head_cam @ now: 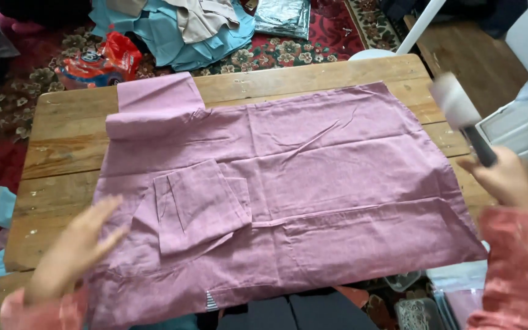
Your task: Using a lint roller to remove lint and debris from a pink shirt and then folding it neatly.
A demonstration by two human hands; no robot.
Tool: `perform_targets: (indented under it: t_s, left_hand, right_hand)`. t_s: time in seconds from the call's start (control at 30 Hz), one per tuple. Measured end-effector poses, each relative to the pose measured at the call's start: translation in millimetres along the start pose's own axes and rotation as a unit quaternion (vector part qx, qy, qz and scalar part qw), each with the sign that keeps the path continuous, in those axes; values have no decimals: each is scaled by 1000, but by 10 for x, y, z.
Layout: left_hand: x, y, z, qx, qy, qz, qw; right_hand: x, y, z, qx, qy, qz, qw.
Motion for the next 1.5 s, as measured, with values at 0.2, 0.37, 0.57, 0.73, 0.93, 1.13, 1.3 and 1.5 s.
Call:
perform_targets:
  t_s: [0.2,0.37,0.57,0.73,0.93,1.13,1.3,1.5]
  left_hand:
    - [1896,-393,-766,-55,133,72,987]
    - [2621,-344,-805,-92,207,116,967]
    - [3041,-478,-1323,-120,127,245,954]
    - [2611,238,-833,-212,49,280,935]
    - [1253,790,-204,-339,43,200,918]
    - [132,418,-74,-347,170,119,915]
    - [190,121,-615,-127,242,-245,930]
    - [1426,76,-1179,-148,111,-53,981]
  right_hand:
    - [1504,-868,-956,10,332,9,943]
    - [2484,-1791,-1100,7,376,-68,924]
    - [2738,-1930,-1286,-201,264,-46,942]
    - [2410,-1293,-1434,-169,322,106,926]
    - [1252,-261,-1199,56,451,129,881]
    - [-61,-127,-515,115,358,-56,925]
    - [-340,-548,8,86,284,-140,945]
    - [-306,-648,365,277,191,-18,942]
Point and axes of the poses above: each hand's wrist, its own x-axis towards the middle knuckle, its own y-axis out of the back of the hand, z = x × y, the point moved 2 cm from there along x, towards the middle knuckle, and after that the axes turned 1 degree about -y, right-handed, at the moved point
